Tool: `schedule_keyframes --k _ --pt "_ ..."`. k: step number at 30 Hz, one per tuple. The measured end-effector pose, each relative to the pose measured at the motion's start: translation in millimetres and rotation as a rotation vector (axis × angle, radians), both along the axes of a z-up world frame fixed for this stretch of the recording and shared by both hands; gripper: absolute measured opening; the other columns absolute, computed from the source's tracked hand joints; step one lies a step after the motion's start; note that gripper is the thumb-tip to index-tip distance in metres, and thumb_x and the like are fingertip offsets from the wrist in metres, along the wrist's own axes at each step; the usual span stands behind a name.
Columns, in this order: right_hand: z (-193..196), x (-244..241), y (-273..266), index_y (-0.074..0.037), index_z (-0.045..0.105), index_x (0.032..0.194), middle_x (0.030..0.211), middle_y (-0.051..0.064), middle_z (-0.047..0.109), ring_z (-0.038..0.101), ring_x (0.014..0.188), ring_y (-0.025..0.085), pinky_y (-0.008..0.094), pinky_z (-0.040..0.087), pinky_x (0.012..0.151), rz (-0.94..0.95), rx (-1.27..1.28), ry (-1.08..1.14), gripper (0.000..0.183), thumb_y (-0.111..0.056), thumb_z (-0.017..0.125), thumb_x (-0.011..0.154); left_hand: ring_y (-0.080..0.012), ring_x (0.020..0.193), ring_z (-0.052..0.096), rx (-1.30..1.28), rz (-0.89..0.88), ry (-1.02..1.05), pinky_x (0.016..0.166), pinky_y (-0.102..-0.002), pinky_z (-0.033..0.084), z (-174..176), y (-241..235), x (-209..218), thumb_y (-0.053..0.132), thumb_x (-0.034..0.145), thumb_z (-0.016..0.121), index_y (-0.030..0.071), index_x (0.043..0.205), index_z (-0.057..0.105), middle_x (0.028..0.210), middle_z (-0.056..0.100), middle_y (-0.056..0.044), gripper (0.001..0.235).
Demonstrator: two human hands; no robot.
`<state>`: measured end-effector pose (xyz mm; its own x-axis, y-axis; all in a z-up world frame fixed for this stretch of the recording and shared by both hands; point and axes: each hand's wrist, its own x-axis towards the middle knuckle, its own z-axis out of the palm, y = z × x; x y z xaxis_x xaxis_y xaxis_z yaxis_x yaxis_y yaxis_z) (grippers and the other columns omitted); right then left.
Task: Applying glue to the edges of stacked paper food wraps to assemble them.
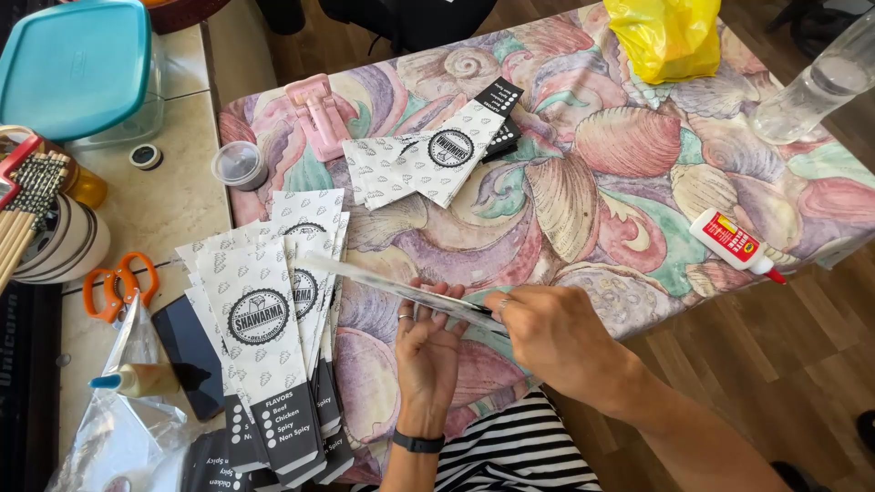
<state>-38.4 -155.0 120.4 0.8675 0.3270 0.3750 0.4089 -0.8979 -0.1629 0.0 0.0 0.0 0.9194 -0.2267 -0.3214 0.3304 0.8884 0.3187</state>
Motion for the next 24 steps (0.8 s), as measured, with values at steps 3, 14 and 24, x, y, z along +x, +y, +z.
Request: schedule_keyframes --k 3,14,24 --pt "15.1 -3.9 4.6 0.001 0.071 0.112 0.075 0.007 0.069 0.065 0.064 0.023 0.035 0.049 0.053 0.054 0.129 -0.162 0.025 0.011 0.067 0.090 -0.0504 0.124 0.060 -0.158 0.033 -0.025 0.103 -0.067 0.047 -13.0 -1.9 4.4 -0.010 0.076 0.061 0.012 0.141 0.054 0.127 0.067 -0.021 0.070" --pt "-66.9 -53.5 -52.4 -0.007 0.041 0.152 0.155 0.017 0.050 0.045 0.146 0.032 0.048 0.030 0.125 -0.126 0.541 0.221 0.108 -0.030 0.095 0.062 -0.0464 0.121 0.062 -0.205 0.095 -0.114 0.102 -0.072 0.047 -20.7 6.7 15.9 -0.009 0.078 0.065 0.010 0.138 0.056 0.114 0.073 -0.020 0.064" --pt "-97.5 -24.6 -1.0 0.008 0.057 0.130 0.119 0.021 0.074 0.071 0.116 0.029 0.044 0.054 0.104 -0.189 1.070 -0.220 0.068 0.003 0.090 0.070 -0.0356 0.123 0.062 0.012 0.040 -0.236 0.106 -0.054 0.055 -4.5 -43.3 -7.2 -0.008 0.068 0.068 0.009 0.149 0.039 0.119 0.063 -0.016 0.088"
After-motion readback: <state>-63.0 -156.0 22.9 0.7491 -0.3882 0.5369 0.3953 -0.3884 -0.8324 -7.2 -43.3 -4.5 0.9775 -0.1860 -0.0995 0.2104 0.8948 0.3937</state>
